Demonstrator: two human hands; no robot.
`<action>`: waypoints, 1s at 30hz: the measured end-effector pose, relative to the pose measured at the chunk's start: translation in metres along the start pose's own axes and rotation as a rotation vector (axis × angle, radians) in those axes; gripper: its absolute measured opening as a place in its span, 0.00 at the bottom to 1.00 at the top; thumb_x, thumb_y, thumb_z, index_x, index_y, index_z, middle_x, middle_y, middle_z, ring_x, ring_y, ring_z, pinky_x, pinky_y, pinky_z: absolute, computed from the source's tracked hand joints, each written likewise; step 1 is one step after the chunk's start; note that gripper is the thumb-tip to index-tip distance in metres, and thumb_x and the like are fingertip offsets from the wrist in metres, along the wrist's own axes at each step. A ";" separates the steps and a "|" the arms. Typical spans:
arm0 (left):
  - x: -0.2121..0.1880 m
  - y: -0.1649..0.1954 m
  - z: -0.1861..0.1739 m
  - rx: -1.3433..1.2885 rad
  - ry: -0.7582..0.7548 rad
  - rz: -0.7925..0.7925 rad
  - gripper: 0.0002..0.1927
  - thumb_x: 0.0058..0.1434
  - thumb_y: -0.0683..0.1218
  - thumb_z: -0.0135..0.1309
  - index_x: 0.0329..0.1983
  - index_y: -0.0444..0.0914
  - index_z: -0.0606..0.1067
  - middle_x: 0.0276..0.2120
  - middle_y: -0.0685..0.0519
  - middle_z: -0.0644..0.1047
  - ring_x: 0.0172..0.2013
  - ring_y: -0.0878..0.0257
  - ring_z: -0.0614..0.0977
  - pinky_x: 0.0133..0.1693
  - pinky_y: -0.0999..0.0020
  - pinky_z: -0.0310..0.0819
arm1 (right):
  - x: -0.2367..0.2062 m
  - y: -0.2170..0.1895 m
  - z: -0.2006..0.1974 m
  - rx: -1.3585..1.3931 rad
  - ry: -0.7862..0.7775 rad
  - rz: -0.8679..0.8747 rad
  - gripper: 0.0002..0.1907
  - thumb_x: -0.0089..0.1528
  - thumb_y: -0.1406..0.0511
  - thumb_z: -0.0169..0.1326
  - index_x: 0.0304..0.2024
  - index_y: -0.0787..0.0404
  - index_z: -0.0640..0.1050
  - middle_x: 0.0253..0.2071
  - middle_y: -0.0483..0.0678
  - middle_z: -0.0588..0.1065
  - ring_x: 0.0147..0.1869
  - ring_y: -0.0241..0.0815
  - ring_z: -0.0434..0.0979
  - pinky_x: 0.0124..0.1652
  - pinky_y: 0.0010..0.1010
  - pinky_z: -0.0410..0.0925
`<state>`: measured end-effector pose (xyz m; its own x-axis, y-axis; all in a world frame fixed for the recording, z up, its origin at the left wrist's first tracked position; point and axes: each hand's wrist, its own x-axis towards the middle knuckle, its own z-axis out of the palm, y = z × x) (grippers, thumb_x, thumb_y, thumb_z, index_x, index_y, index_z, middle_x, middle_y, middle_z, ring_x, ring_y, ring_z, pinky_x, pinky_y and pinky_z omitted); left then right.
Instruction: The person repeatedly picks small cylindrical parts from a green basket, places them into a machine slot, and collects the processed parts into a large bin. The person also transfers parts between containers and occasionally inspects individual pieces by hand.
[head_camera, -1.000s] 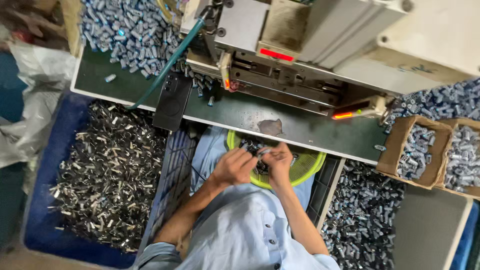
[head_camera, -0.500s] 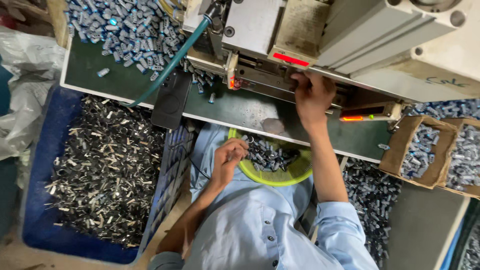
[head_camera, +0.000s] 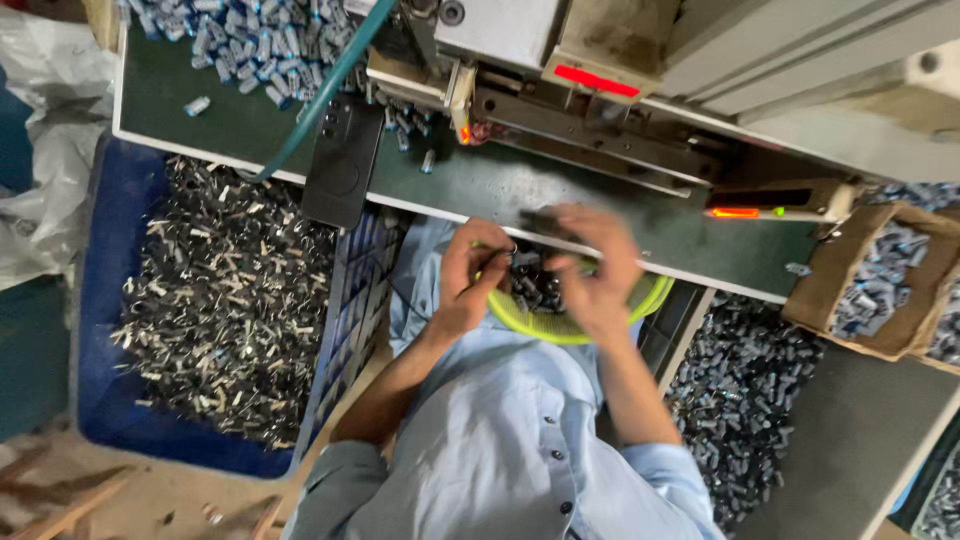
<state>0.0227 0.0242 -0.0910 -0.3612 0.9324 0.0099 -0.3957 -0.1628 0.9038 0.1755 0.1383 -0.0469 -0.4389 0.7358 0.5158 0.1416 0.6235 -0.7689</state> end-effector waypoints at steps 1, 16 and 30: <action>0.003 0.003 0.004 0.013 -0.022 0.024 0.11 0.69 0.34 0.49 0.52 0.36 0.66 0.47 0.51 0.70 0.31 0.69 0.76 0.33 0.74 0.73 | -0.017 0.002 0.010 0.061 -0.028 0.151 0.16 0.60 0.64 0.63 0.47 0.66 0.78 0.48 0.54 0.80 0.53 0.47 0.81 0.54 0.38 0.73; 0.017 0.036 0.026 0.614 -0.159 0.140 0.06 0.60 0.40 0.60 0.39 0.35 0.77 0.26 0.51 0.79 0.25 0.66 0.80 0.30 0.72 0.73 | -0.090 0.030 0.027 0.694 0.223 0.523 0.18 0.59 0.86 0.53 0.43 0.64 0.65 0.48 0.61 0.78 0.50 0.44 0.82 0.47 0.31 0.77; -0.008 0.052 -0.017 0.468 -0.463 -0.162 0.11 0.60 0.47 0.60 0.41 0.35 0.80 0.32 0.46 0.82 0.32 0.53 0.84 0.36 0.61 0.77 | 0.006 0.055 -0.007 0.546 0.343 0.263 0.18 0.65 0.79 0.58 0.40 0.58 0.63 0.38 0.52 0.77 0.39 0.44 0.79 0.38 0.34 0.75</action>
<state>-0.0092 0.0030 -0.0514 0.1117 0.9923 -0.0529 0.0301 0.0498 0.9983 0.1869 0.1791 -0.0830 -0.1336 0.9423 0.3071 -0.3014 0.2565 -0.9183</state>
